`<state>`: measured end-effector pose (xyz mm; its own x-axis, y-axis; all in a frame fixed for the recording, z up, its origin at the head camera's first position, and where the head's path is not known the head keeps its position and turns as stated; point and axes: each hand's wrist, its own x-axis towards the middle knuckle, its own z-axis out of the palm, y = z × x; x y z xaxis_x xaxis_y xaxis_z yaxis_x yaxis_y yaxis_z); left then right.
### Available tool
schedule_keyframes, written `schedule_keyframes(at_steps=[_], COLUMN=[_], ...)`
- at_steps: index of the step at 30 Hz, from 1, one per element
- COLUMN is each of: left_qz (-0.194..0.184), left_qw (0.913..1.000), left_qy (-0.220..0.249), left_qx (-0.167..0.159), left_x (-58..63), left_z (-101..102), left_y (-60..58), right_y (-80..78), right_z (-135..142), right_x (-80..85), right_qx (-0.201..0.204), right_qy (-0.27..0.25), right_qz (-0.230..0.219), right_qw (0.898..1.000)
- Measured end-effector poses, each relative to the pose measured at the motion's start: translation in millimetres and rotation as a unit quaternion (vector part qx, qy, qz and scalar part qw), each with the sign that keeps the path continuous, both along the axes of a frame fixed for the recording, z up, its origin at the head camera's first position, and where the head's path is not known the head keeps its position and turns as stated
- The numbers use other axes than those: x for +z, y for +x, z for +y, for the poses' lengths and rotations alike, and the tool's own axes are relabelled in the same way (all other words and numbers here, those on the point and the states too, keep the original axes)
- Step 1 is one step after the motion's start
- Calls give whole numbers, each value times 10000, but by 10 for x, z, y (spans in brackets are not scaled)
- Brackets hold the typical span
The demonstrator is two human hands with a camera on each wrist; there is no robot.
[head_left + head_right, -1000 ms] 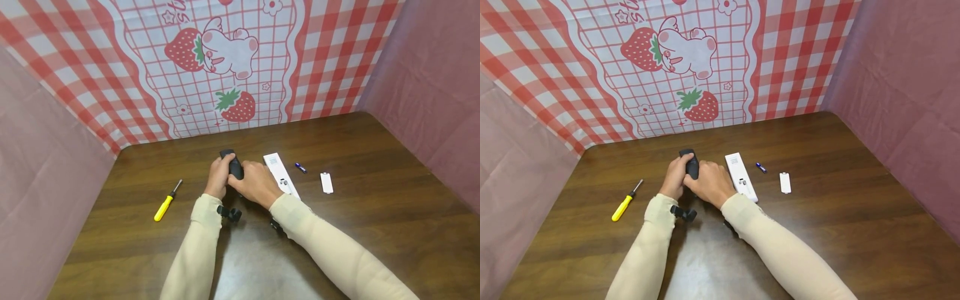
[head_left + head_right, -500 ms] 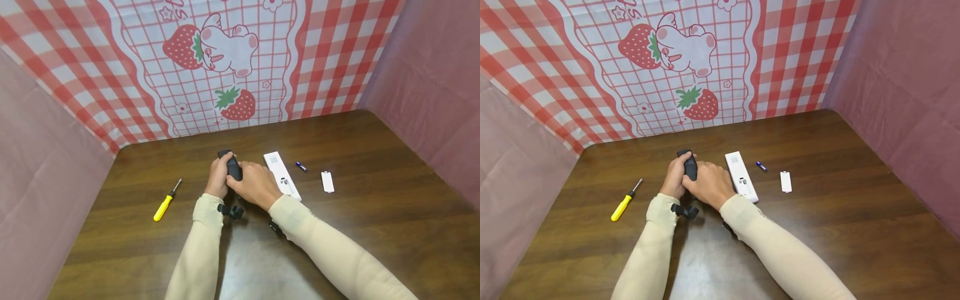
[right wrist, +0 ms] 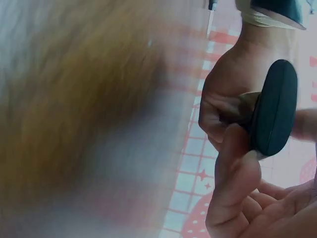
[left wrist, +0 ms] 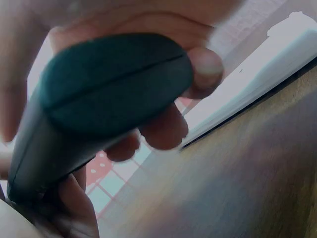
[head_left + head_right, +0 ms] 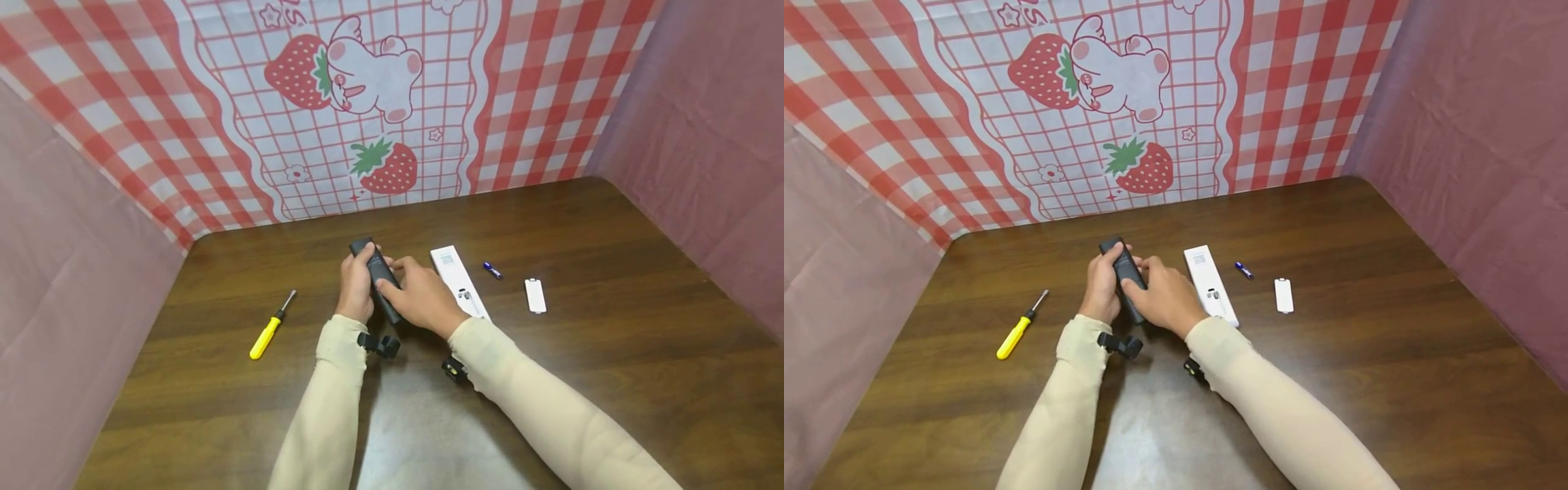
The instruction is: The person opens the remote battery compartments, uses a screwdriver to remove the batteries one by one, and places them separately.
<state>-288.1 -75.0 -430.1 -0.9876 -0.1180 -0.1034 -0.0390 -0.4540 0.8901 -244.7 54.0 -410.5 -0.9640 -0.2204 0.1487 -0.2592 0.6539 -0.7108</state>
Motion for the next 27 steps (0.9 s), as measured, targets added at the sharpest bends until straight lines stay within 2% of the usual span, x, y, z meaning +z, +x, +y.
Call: schedule_keyframes(at_steps=[3, 6, 9, 13, 15, 18, 23, 27], left_qz=[41, 65, 105, 186, 214, 215, 182, 259], left_qw=[9999, 9998, 9998, 9996, 9995, 9996, 9998, 9996], left_qy=[107, 169, 166, 173, 197, 128, 22, 53], left_qx=[-9, 21, 72, 151, 142, 99, -15, 54], left_x=[10, 20, 26, 33, 34, 29, 3, -7], left_z=[-13, -23, -31, -23, -6, 19, 30, 12], left_y=[0, -3, -7, -3, 0, 5, 2, -11], right_y=[-5, -12, -25, -58, -79, -112, -134, -146], right_z=[-4, -11, -3, 17, 25, 31, 45, 36], right_x=[6, 14, 27, 33, 20, -21, -89, -104], right_qx=[-46, -45, 209, 661, 783, 828, 829, 931], right_qy=[-667, -1232, -1697, -2280, -2449, -2550, -2648, -2670], right_qz=[-695, -1323, -1856, -2425, -2575, -2625, -2563, -2513], right_qw=[9953, 9835, 9676, 9407, 9314, 9270, 9259, 9257])
